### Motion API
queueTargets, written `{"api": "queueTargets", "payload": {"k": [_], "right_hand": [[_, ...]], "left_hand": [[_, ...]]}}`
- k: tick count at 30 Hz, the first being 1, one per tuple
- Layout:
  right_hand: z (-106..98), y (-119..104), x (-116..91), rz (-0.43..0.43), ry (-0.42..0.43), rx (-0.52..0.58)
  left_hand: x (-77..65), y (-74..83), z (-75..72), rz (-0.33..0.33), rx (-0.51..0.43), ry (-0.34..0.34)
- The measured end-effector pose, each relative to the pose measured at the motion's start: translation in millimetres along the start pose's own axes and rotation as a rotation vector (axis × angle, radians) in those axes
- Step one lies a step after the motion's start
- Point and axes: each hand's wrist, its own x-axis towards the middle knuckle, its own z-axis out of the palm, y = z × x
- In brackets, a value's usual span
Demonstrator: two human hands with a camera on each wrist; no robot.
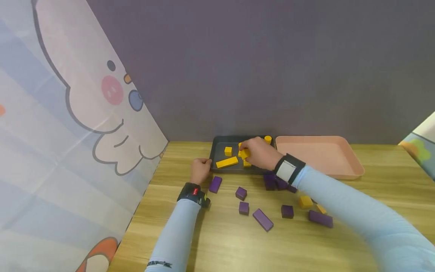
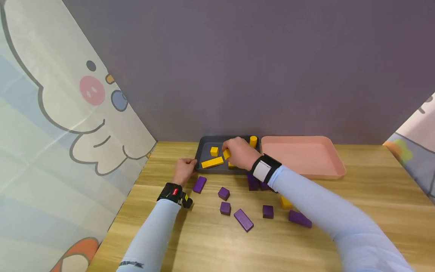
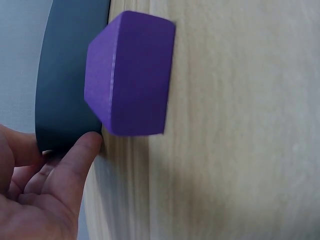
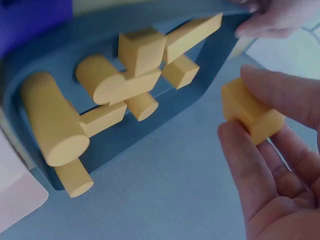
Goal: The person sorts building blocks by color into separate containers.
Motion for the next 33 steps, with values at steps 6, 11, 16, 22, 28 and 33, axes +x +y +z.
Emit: {"api": "queueTargets", "payload": {"k": [6,11,16,22,28,33], "right_hand": [[10.6,11.7,26.8,0.059,0.003,0.014],[19.2,22.3,47.3,0.08,0.009,-0.004],[24.8,24.7,63.7,0.091,-0.005,-0.009],[30.0,26.3,76.5,0.094,-0.02,-0.066],[38.6,30.1,84.1,0.069,-0.03,-0.145],[44.1,38.5,81.5,0.065,-0.032,-0.173]], "left_hand": [[-8.3,0.8,9.7,0.004,-0.01,0.023],[-16.6,6.5,14.7,0.015,-0.025,0.017],[-23.2,8.0,16.2,-0.002,-0.013,0.031],[-23.3,5.5,17.1,0.017,-0.029,0.032],[-26.1,3.0,17.3,0.005,-0.035,0.025],[-26.3,3.1,21.9,0.02,-0.049,0.011]]}}
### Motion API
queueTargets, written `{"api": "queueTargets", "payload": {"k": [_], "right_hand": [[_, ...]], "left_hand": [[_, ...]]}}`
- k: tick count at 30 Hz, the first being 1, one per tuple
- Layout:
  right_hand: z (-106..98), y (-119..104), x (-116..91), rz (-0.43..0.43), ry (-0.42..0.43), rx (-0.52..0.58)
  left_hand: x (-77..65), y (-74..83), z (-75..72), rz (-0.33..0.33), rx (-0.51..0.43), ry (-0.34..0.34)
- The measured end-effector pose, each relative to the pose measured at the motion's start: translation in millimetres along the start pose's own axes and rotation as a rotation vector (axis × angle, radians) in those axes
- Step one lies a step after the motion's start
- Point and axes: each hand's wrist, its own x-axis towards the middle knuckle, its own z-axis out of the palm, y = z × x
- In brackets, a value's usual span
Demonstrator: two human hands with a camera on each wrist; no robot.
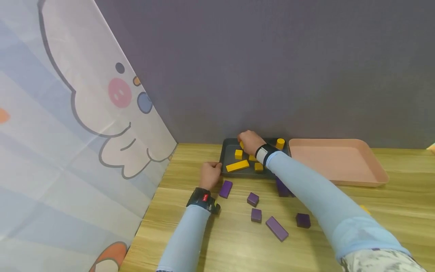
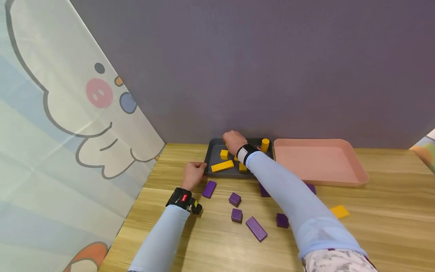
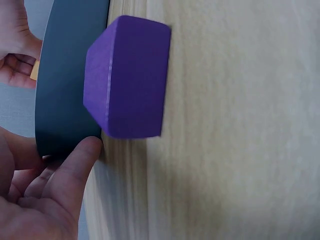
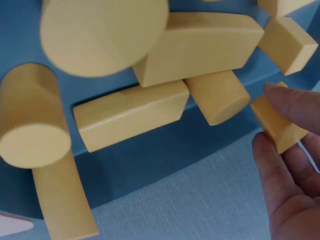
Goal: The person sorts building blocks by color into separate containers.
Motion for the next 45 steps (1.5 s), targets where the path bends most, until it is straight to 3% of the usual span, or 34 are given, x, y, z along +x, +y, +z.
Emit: {"api": "queueTargets", "payload": {"k": [10,17,23,31,38,45], "right_hand": [[2.0,8.4,-8.9,0.024,-0.005,0.023],[-2.4,14.2,-16.1,0.049,-0.001,0.041],[-15.1,18.2,-24.7,0.083,0.002,0.059],[-45.4,13.1,-33.1,0.013,0.087,0.037],[-67.5,-2.5,-71.4,0.015,0.104,0.024],[-78.5,3.1,-132.1,-0.006,0.155,0.037]], "left_hand": [[-3.6,6.0,3.2,0.028,0.03,0.003],[1.5,7.6,6.0,0.03,-0.001,-0.021],[9.2,6.4,5.2,0.028,-0.007,-0.056],[24.1,8.1,-8.3,0.024,0.003,-0.052],[37.0,1.5,-24.3,0.003,0.014,-0.032],[44.4,2.1,-31.7,-0.035,0.027,-0.028]]}}
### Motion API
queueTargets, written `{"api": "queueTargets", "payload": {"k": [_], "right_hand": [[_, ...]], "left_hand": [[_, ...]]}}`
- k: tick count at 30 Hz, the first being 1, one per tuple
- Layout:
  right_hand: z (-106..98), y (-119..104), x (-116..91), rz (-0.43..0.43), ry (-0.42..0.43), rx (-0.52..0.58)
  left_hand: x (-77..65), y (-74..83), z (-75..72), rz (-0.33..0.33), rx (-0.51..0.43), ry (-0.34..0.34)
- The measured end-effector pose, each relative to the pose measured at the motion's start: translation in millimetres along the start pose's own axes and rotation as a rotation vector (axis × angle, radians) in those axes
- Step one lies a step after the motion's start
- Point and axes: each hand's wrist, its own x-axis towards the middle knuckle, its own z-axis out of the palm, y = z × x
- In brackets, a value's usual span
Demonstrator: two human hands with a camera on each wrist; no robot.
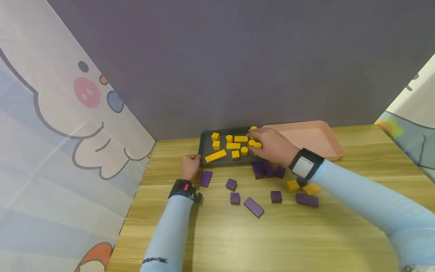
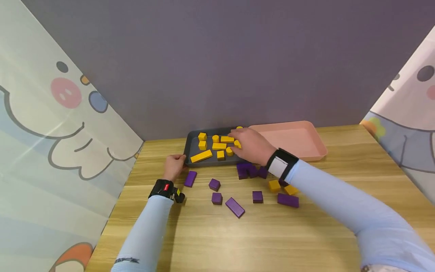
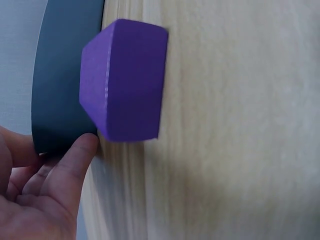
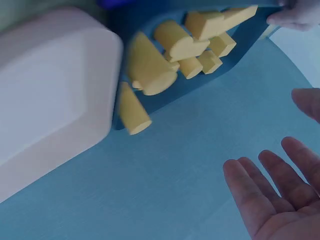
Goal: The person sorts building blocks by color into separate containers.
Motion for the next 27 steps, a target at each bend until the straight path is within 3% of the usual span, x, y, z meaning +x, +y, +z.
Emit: {"api": "queueTargets", "payload": {"k": [8,12,17,27], "right_hand": [[-7.5,18.1,-66.8,-0.011,-0.011,-0.021],[-4.9,23.2,-93.0,0.004,-0.083,0.006],[5.8,28.8,-115.1,0.06,-0.176,0.049],[29.6,33.9,-137.4,0.058,-0.239,-0.022]], "left_hand": [[-2.6,3.9,0.4,0.002,0.036,0.014],[-2.5,4.3,1.6,0.003,0.05,0.018],[-1.1,3.9,0.5,-0.01,0.063,0.017],[-3.5,5.4,1.6,0.003,0.084,0.021]]}}
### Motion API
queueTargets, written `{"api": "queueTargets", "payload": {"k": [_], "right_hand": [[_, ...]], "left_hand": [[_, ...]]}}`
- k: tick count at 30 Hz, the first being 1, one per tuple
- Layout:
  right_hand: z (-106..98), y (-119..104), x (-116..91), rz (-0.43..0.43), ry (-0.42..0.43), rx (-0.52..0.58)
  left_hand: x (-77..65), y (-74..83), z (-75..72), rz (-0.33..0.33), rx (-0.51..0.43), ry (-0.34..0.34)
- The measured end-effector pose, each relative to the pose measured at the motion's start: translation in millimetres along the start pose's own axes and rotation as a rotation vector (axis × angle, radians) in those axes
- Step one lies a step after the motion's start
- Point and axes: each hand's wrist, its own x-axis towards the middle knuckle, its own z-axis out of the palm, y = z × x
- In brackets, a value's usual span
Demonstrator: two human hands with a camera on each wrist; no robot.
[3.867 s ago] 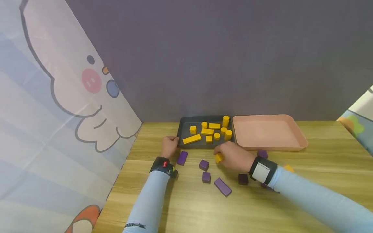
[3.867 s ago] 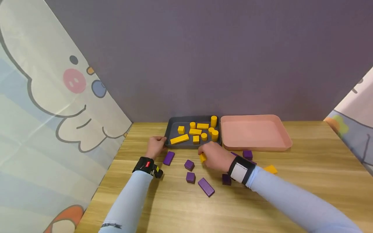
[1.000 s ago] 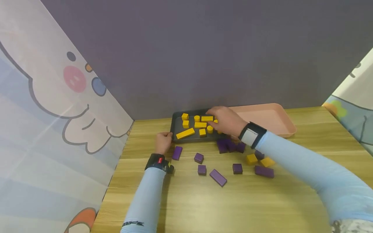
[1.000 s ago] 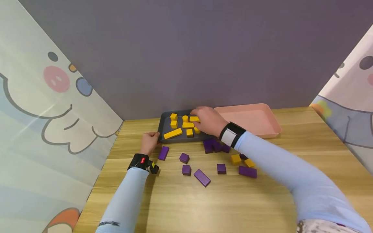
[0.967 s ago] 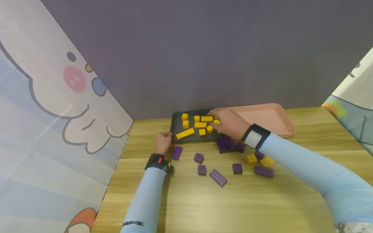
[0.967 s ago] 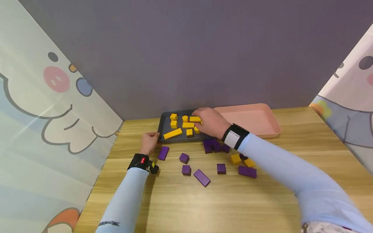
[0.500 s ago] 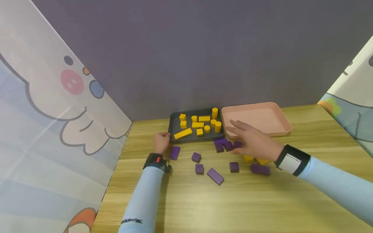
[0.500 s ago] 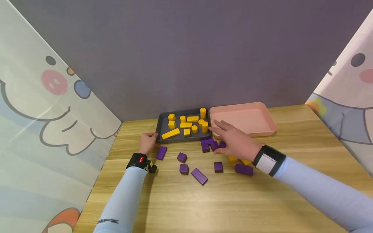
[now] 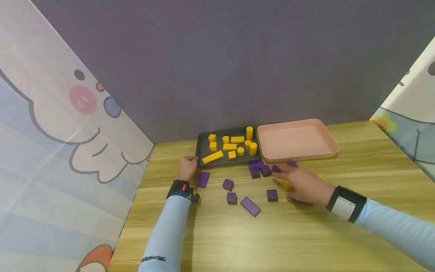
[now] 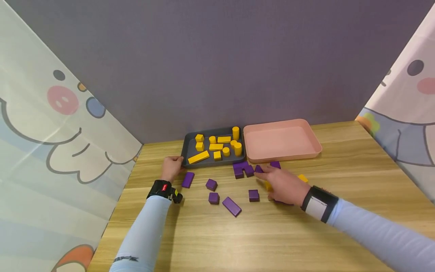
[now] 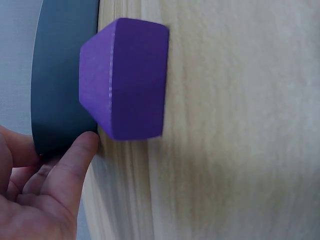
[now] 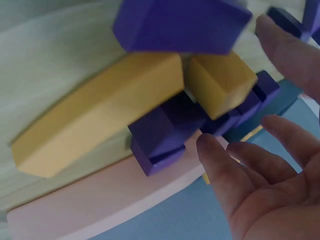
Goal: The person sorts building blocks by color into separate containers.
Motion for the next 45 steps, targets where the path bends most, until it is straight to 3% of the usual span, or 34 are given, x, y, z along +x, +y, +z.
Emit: {"api": "queueTargets", "payload": {"k": [9,18,29,45], "right_hand": [[5.6,1.2,5.3,-0.051,0.045,-0.061],[5.2,1.6,7.3,-0.056,0.045,-0.113],[5.8,0.9,10.0,-0.048,0.09,-0.104],[4.6,-2.4,11.7,0.005,0.072,-0.054]], "left_hand": [[2.2,-3.7,2.4,0.004,0.014,0.032],[-0.2,-1.2,1.9,0.011,-0.002,0.01],[-0.7,-0.2,-0.1,-0.018,-0.018,0.007],[0.8,-2.4,1.5,-0.003,-0.039,0.022]]}}
